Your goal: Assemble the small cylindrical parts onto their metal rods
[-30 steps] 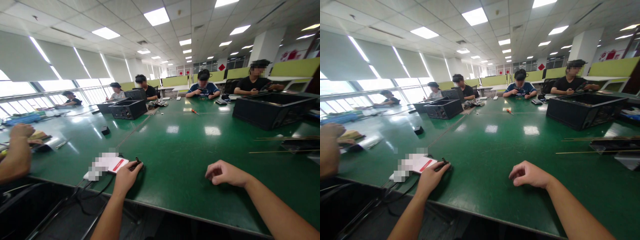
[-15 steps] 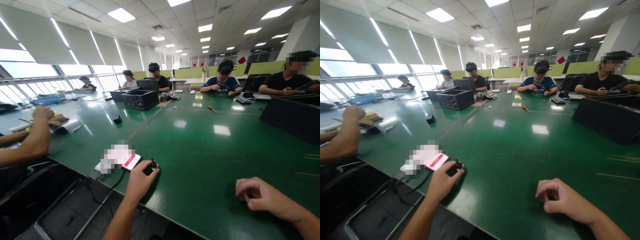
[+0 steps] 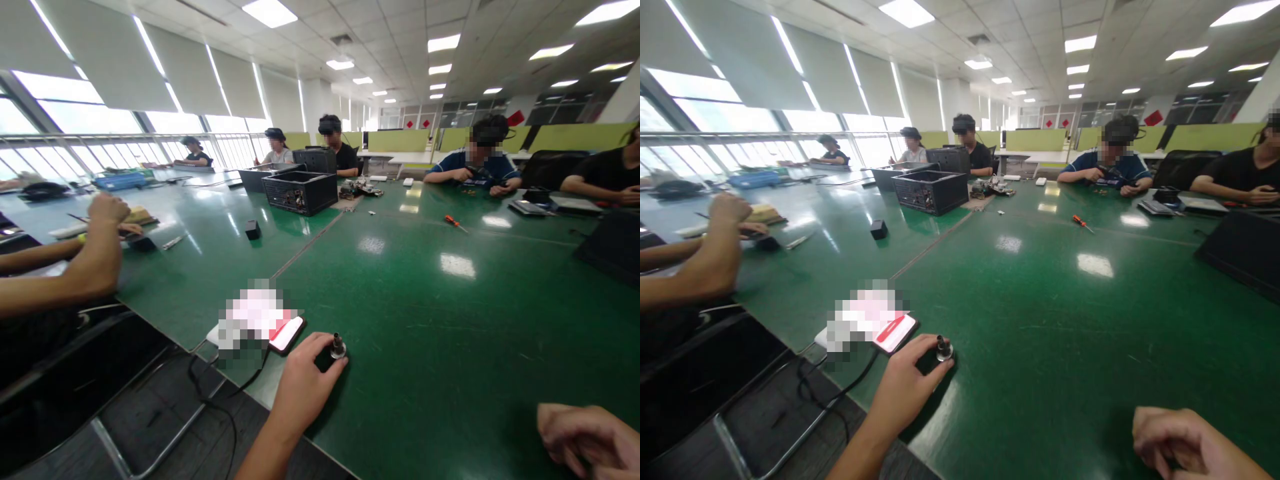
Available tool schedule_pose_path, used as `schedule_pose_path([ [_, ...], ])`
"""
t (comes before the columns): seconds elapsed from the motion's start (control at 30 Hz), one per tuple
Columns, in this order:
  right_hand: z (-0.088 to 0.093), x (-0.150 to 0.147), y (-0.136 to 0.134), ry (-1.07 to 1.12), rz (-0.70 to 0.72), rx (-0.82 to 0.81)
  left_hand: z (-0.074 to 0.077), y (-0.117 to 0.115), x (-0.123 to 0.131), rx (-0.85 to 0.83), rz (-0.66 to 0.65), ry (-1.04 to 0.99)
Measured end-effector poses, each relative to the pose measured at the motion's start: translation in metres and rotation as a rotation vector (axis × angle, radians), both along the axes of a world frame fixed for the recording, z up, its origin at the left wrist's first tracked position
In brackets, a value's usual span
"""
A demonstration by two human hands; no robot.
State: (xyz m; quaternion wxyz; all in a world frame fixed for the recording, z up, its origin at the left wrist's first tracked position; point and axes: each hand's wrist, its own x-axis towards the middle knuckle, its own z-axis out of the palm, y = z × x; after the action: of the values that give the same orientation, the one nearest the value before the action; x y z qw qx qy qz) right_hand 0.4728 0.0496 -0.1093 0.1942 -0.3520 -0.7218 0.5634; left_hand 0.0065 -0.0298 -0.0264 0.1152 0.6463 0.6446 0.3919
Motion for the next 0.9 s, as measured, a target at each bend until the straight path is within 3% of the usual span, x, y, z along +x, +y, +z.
schedule_pose_path([
  [0.1, 0.004, -0.003, -0.002, 0.041, 0.106, -0.083, 0.0, 0.0, 0.001, 0.005, 0.0, -0.012],
  [0.27, 0.017, -0.013, -0.009, 0.086, 0.006, -0.062, 0.0, 0.0, 0.001, 0.009, 0.006, -0.008],
  [0.4, 0.025, -0.018, -0.009, 0.05, 0.089, -0.072, -0.006, 0.001, -0.004, -0.041, 0.056, -0.001],
  [0.5, 0.031, -0.024, -0.009, 0.048, 0.049, -0.047, -0.004, 0.001, 0.0, -0.088, 0.066, 0.052],
  [0.6, 0.036, -0.032, -0.01, 0.058, 0.04, -0.047, 0.013, 0.004, 0.027, -0.107, -0.149, 0.12],
  [0.77, 0.053, -0.053, -0.01, 0.142, -0.104, -0.079, 0.045, 0.032, 0.109, -0.102, -0.657, 0.31],
  [0.83, 0.066, -0.062, -0.009, 0.148, -0.141, -0.006, 0.047, 0.05, 0.136, -0.104, -0.731, 0.388],
  [0.9, 0.08, -0.069, -0.007, 0.095, -0.188, 0.088, 0.043, 0.069, 0.153, -0.082, -0.717, 0.411],
])
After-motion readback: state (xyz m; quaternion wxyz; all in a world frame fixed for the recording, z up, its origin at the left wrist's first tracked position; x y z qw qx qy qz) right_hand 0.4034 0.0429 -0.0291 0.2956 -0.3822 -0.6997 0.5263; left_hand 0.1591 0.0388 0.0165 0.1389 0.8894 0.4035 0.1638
